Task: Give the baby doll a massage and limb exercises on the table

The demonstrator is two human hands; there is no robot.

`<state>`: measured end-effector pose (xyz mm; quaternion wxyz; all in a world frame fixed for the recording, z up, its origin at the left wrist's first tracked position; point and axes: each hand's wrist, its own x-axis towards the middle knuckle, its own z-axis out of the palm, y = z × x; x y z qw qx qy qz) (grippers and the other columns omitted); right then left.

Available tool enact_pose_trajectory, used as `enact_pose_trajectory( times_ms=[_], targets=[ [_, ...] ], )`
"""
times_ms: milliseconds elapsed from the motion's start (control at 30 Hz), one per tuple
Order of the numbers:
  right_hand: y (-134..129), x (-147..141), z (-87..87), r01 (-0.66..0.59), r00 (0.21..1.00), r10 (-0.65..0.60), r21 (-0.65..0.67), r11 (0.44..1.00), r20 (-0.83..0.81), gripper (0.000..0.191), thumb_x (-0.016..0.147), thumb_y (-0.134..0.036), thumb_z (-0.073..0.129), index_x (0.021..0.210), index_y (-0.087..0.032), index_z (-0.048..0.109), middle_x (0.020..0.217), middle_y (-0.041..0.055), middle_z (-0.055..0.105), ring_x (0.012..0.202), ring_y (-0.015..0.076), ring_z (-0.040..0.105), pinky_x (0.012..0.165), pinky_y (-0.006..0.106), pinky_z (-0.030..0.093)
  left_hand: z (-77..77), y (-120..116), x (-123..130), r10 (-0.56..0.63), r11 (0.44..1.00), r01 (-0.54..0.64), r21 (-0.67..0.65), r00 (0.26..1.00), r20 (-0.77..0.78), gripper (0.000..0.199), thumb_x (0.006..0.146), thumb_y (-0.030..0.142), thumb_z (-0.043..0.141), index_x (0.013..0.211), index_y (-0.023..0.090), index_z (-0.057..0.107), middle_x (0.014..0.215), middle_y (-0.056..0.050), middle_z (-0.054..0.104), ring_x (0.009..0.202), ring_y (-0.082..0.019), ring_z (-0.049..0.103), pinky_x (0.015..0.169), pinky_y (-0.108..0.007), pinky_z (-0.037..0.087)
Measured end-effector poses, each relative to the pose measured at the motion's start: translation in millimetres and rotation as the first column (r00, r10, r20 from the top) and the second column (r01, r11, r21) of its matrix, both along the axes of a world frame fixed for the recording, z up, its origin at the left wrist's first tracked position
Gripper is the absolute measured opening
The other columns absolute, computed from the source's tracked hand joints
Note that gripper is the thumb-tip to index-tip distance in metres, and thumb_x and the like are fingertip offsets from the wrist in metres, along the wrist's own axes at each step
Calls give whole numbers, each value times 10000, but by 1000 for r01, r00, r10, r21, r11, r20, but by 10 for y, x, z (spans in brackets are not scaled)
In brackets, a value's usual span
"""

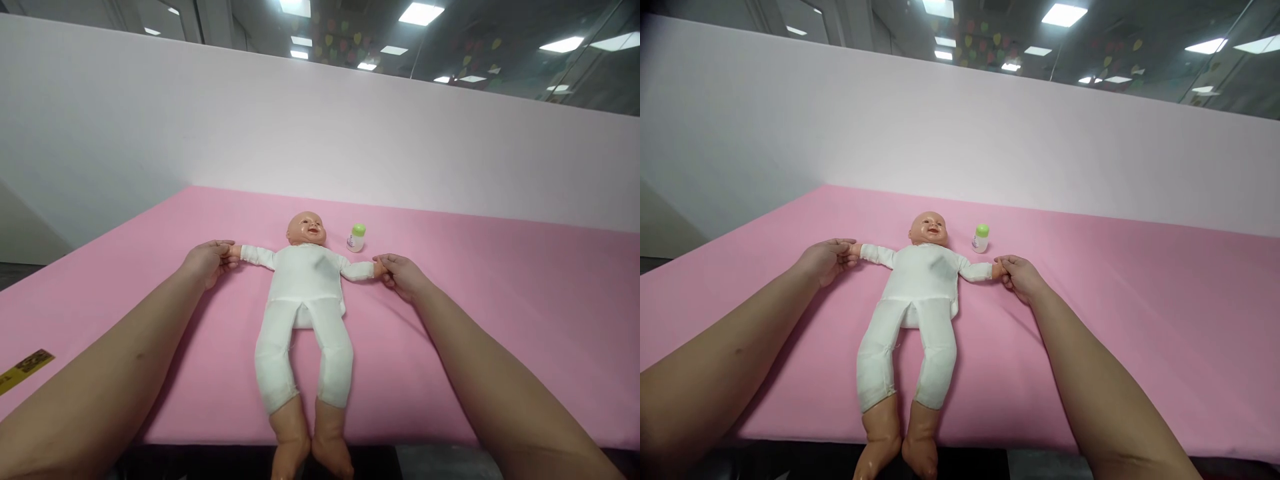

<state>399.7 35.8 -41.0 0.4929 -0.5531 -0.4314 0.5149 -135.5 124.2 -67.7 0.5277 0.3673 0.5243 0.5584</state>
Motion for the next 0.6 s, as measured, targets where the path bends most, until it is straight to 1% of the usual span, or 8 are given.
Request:
enact_pose_trajectory(
  times_ms=[67,133,233,367,433,500,600],
  targets=[
    [-20,41,29,-48,997,47,-7,999,-53,237,838,-196,767,1072,-164,745,777,59,652,556,121,504,459,239,413,-5,-6,-9,-20,1000,20,7,1000,14,329,836,69,716,1164,98,695,922,-144,729,658,-170,705,661,-324,652],
    [-36,84,49,-81,991,80,-3,997,-110,307,787,-163,791,1091,-163,745,844,79,684,603,142,549,495,260,462,-9,-14,-14,-37,999,36,16,999,24,351,820,66,745,1166,97,695,947,-147,729,678,-170,710,688,-333,657],
    [-52,130,52,-127,984,127,7,992,-126,303,781,-211,852,1062,-162,752,867,77,684,637,147,560,524,265,474,-8,-32,-4,-51,998,50,38,998,30,360,801,86,790,1148,100,698,944,-150,726,661,-167,696,656,-325,647],
    [-53,149,21,-184,980,185,25,983,-67,311,772,-309,923,987,-179,739,817,46,657,618,133,528,523,258,432,20,-66,28,-41,997,40,59,999,12,306,797,167,838,1071,113,713,897,-146,722,632,-170,680,605,-317,630],
    [-47,142,5,-179,983,180,35,983,-40,309,779,-361,925,933,-187,721,767,29,631,596,127,503,516,256,409,40,-84,38,-36,998,36,58,999,1,269,814,224,839,1032,115,725,878,-148,721,619,-172,674,579,-311,620],
    [-41,121,-2,-147,989,148,44,988,-16,309,823,-427,887,880,-184,704,717,17,593,570,117,469,501,252,380,51,-93,41,-37,998,37,57,999,-7,254,829,258,831,1017,116,736,879,-153,724,608,-170,665,555,-302,608],
    [-39,70,13,-78,997,78,43,996,4,311,899,-464,791,853,-172,696,694,17,558,542,104,414,470,243,327,42,-80,38,-19,998,19,53,1000,-14,232,847,240,791,1037,118,736,888,-150,729,599,-165,661,565,-306,613]
  ],
)
